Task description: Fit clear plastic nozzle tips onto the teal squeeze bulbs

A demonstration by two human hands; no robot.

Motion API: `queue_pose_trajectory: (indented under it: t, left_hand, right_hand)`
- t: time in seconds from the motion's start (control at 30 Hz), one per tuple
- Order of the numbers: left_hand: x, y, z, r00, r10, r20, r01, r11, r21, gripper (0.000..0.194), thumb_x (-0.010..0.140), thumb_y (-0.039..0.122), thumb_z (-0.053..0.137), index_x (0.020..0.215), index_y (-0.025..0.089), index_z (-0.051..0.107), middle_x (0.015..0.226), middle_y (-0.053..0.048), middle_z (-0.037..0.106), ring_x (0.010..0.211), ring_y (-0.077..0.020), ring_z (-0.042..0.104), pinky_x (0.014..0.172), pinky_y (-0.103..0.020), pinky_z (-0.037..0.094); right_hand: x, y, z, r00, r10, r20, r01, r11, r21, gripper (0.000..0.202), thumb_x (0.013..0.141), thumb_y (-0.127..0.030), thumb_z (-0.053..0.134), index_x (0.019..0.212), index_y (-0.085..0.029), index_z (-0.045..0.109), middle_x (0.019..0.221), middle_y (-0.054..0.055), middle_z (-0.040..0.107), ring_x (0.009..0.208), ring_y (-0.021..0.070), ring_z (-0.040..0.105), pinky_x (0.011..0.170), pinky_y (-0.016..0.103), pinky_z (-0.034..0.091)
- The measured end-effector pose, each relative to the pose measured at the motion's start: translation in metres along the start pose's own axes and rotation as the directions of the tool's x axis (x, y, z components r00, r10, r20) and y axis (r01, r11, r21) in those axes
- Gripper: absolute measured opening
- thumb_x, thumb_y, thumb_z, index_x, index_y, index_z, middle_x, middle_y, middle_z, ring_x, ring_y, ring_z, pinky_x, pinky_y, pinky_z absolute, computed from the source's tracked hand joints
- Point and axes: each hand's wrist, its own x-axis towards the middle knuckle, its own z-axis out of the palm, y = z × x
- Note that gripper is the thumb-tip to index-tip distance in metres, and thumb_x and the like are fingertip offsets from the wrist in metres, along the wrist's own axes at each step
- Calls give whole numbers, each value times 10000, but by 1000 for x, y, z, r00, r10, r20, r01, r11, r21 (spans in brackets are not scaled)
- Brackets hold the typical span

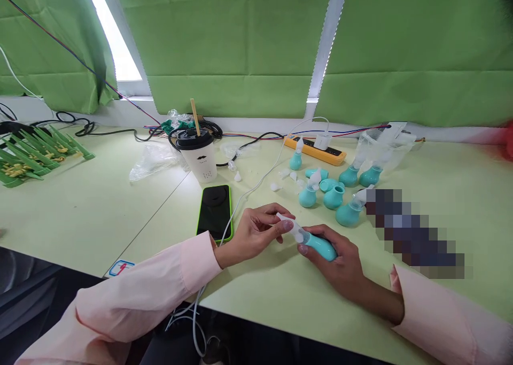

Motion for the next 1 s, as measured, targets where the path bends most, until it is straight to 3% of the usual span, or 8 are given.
queue_pose_trajectory:
  t: [0.23,0.43,0.5,0.57,0.73,0.8,1.0]
  left_hand:
    - [1,-1,1,998,35,43,-35,999,19,238,734,310,535,702,113,666,839,-75,549,665,-100,508,487,-185,469]
    - [26,22,2,991,100,-93,-90,991,104,265,749,337,516,681,110,636,703,-45,580,568,-70,500,499,-182,474]
    - [44,34,-6,958,173,-227,-147,981,127,273,733,370,529,696,120,633,595,-16,557,498,-59,481,461,-177,461]
    - [65,43,-20,896,285,-340,-235,955,179,292,708,396,549,685,117,633,562,-6,546,466,-51,471,438,-171,453]
    - [102,34,-53,798,424,-429,-295,895,336,307,642,406,604,685,105,644,600,-7,574,461,-44,484,448,-177,482]
    - [108,20,-57,804,441,-399,-284,874,394,298,630,401,610,692,112,650,655,-17,598,504,-55,505,446,-172,487]
    - [107,-9,-44,924,299,-239,-187,898,399,310,656,395,579,736,105,656,677,-31,609,531,-77,522,461,-195,507]
  right_hand:
    - [3,2,0,994,89,67,-98,985,141,167,703,-342,574,799,-216,520,675,-12,567,556,109,492,495,221,400]
    - [7,2,7,971,138,195,-210,880,426,352,678,-324,611,955,-219,421,818,20,558,551,93,482,451,221,399]
    - [8,1,8,959,156,238,-256,838,482,445,657,-313,635,1007,-231,373,887,39,556,574,97,498,451,223,412]
    - [9,1,8,947,184,264,-295,821,489,473,648,-310,644,1018,-238,358,894,39,553,579,95,506,451,222,418]
    - [11,1,8,936,182,301,-309,834,457,403,659,-306,635,973,-227,395,795,6,538,575,85,495,466,215,418]
    - [10,0,8,937,184,298,-307,840,448,374,665,-310,627,952,-217,406,782,8,538,567,84,491,465,217,413]
    - [10,-1,7,941,170,292,-289,850,439,304,700,-310,586,920,-193,412,767,24,539,571,92,492,462,224,398]
